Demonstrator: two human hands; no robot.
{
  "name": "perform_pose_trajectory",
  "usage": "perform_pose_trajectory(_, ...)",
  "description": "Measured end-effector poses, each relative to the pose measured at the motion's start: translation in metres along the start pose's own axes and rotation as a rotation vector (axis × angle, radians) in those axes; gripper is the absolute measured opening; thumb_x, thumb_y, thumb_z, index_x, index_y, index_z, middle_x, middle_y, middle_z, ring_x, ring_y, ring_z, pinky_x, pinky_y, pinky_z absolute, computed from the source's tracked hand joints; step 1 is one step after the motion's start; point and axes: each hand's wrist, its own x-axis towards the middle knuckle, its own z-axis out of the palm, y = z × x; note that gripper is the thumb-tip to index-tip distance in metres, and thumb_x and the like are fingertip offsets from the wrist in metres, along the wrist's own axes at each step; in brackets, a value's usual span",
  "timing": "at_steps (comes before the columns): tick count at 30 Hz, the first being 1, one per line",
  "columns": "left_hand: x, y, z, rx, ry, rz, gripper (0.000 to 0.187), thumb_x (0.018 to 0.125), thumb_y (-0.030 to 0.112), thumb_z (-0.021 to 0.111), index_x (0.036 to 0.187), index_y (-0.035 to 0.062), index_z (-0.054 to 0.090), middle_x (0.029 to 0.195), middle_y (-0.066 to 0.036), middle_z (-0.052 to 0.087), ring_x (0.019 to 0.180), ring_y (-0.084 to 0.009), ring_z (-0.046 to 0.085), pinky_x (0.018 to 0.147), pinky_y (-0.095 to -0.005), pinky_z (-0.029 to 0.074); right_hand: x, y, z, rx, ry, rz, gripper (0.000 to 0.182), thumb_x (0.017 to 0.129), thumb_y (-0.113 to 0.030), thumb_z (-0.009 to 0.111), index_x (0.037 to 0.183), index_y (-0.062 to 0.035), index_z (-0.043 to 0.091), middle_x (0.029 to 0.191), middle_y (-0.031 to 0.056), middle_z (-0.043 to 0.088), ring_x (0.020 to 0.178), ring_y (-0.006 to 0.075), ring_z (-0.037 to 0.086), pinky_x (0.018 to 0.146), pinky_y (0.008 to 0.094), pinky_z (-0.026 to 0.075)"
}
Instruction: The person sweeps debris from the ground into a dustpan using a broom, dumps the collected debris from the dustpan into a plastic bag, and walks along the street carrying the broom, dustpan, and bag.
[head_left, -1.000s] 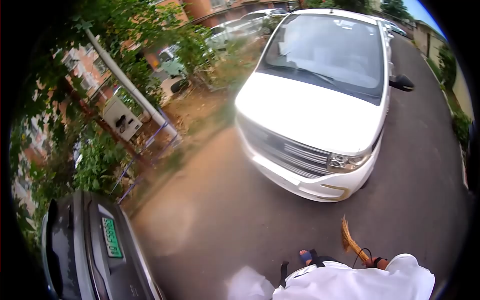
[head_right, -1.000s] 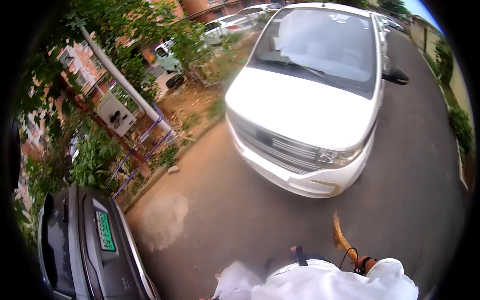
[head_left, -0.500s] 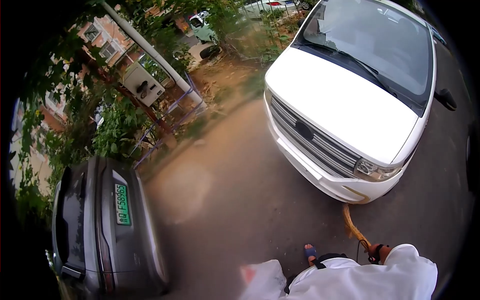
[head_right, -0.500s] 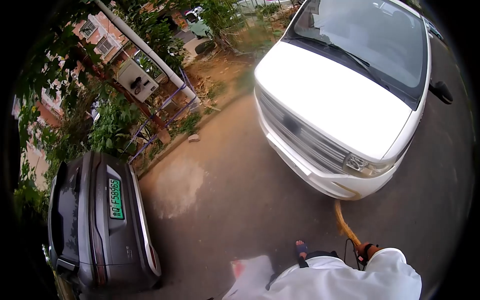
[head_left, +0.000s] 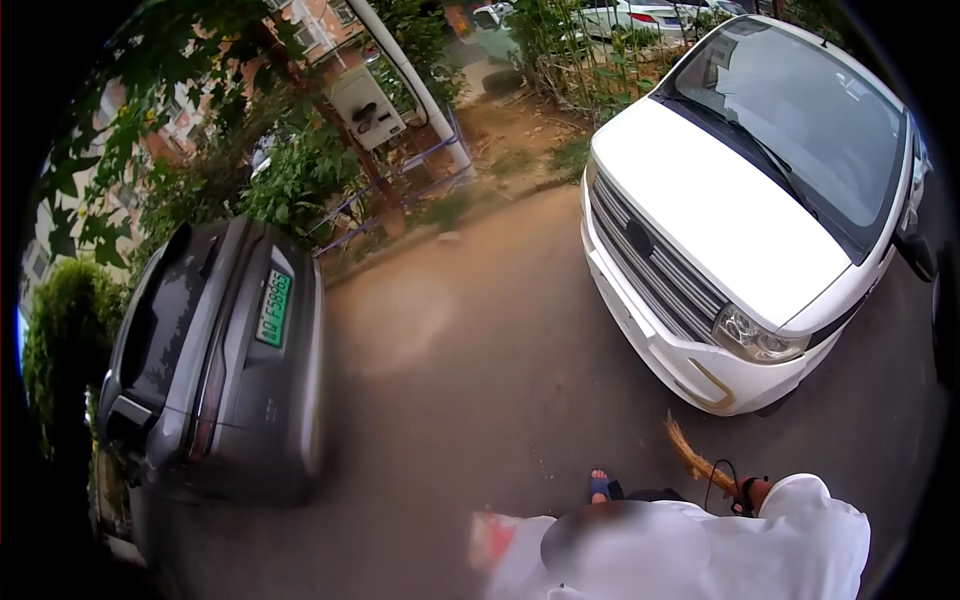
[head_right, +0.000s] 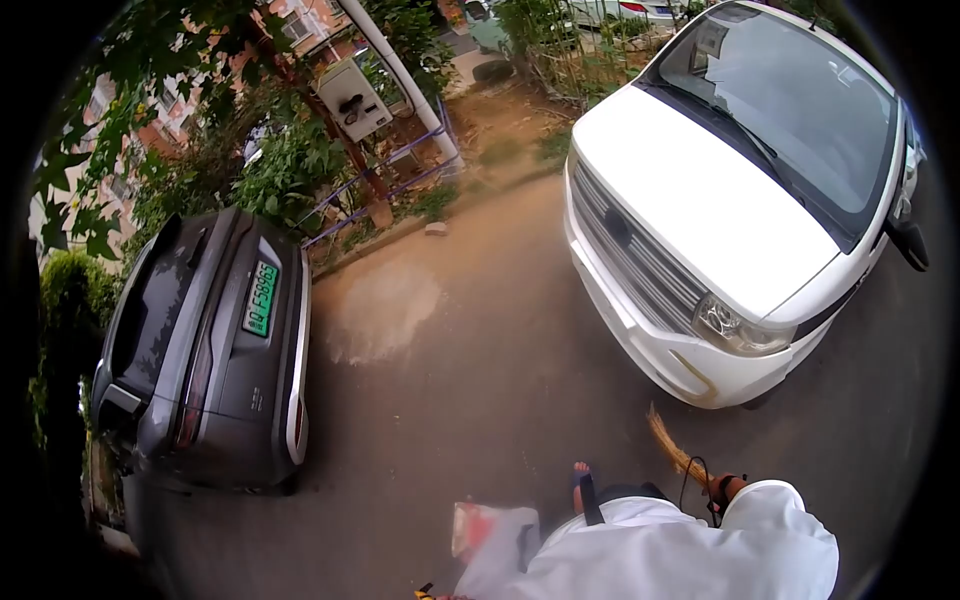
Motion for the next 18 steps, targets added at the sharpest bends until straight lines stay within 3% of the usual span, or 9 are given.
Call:
perform_pose_trajectory(2,-0.002,-0.043,-0.048,0.033,-0.014,0.075,0.035,0.088,0.007,0.04,0.119,0.0221,0.045,0.073,-0.002,0.043,0.055,-0.0149,0.043,0.047,-0.0291,0.04,-0.016,-0.004,-0.002,0.073,0.044,0.02,0.047,0.086,-0.046,0.068,0.122,-0.0157,0.068,0.118,0.0124,0.068,0.109,0.0261,0.064,0.095,0.0393,0.048)
perform_pose_trajectory(5,-0.012,-0.094,-0.118,-0.138,0.137,-0.182,0.036,0.094,0.016,0.042,0.13,0.0184,0.043,0.077,-0.006,0.049,0.059,-0.0189,0.048,0.049,-0.0349,0.043,-0.054,0.012,0.001,0.003,0.21,-0.077,0.05,0.083,-0.047,0.071,0.118,-0.0109,0.069,0.111,0.0135,0.07,0.101,0.0251,0.066,0.091,0.0397,0.05)
perform_pose_trajectory(7,-0.022,-0.107,-0.137,-0.192,0.169,-0.27,0.035,0.092,0.026,0.043,0.126,0.0175,0.044,0.079,-0.007,0.049,0.062,-0.0207,0.048,0.053,-0.038,0.044,-0.051,0.014,0.005,0.091,0.216,-0.075,0.052,0.082,-0.049,0.072,0.116,-0.0093,0.069,0.108,0.0137,0.071,0.096,0.0251,0.067,0.089,0.0399,0.051)
perform_pose_trajectory(10,-0.035,-0.137,-0.161,-0.252,0.161,-0.346,0.039,0.09,0.041,0.045,0.12,0.0162,0.045,0.082,-0.007,0.049,0.067,-0.0235,0.05,0.058,-0.0426,0.044,-0.079,0.017,0.007,0.182,0.326,-0.074,0.044,0.075,-0.037,0.081,0.102,-0.003,0.072,0.089,0.0087,0.07,0.077,0.0205,0.065,0.072,0.0369,0.052)
perform_pose_trajectory(13,-0.054,-0.176,-0.199,-0.329,0.162,-0.392,0.05,0.087,0.056,0.047,0.115,0.0149,0.046,0.085,-0.007,0.05,0.071,-0.0263,0.051,0.063,-0.0472,0.045,-0.086,0.013,0.003,0.215,0.273,-0.065,0.043,0.074,-0.036,0.082,0.1,-0.0029,0.071,0.085,0.0079,0.069,0.073,0.0199,0.064,0.068,0.0373,0.052)
perform_pose_trajectory(14,-0.067,-0.195,-0.216,-0.38,0.16,-0.399,0.054,0.086,0.061,0.048,0.113,0.0145,0.047,0.086,-0.008,0.05,0.073,-0.0272,0.051,0.064,-0.0488,0.045,-0.051,0.017,0.002,0.178,0.237,-0.109,0.042,0.074,-0.036,0.082,0.098,-0.0031,0.071,0.081,0.0068,0.067,0.072,0.0193,0.063,0.064,0.0364,0.051)
perform_pose_trajectory(15,-0.084,-0.219,-0.24,-0.433,0.157,-0.395,0.058,0.085,0.066,0.048,0.111,0.0141,0.047,0.087,-0.008,0.05,0.075,-0.0281,0.051,0.066,-0.0503,0.045,-0.052,0.017,0.003,0.322,0.224,-0.154,0.036,0.079,-0.036,0.078,0.094,-0.0043,0.07,0.078,0.0067,0.066,0.07,0.0196,0.063,0.061,0.0376,0.051)
perform_pose_trajectory(16,-0.105,-0.247,-0.26,-0.492,0.182,-0.393,0.063,0.084,0.071,0.049,0.109,0.0137,0.048,0.088,-0.008,0.05,0.076,-0.029,0.052,0.067,-0.0519,0.046,0.065,0.035,-0.01,-0.179,0.061,-0.502,0.033,0.085,-0.036,0.069,0.094,-0.0047,0.07,0.078,0.0092,0.068,0.07,0.0213,0.064,0.063,0.038,0.052)
perform_pose_trajectory(18,-0.152,-0.278,-0.265,-0.601,0.51,-0.452,0.062,0.085,0.072,0.051,0.1,0.0118,0.049,0.083,-0.007,0.051,0.077,-0.0292,0.051,0.076,-0.0511,0.044,0.047,0.004,-0.048,-0.208,0.094,-0.437,0.032,0.085,-0.035,0.069,0.093,-0.0047,0.07,0.076,0.0091,0.067,0.069,0.0213,0.064,0.062,0.0381,0.051)
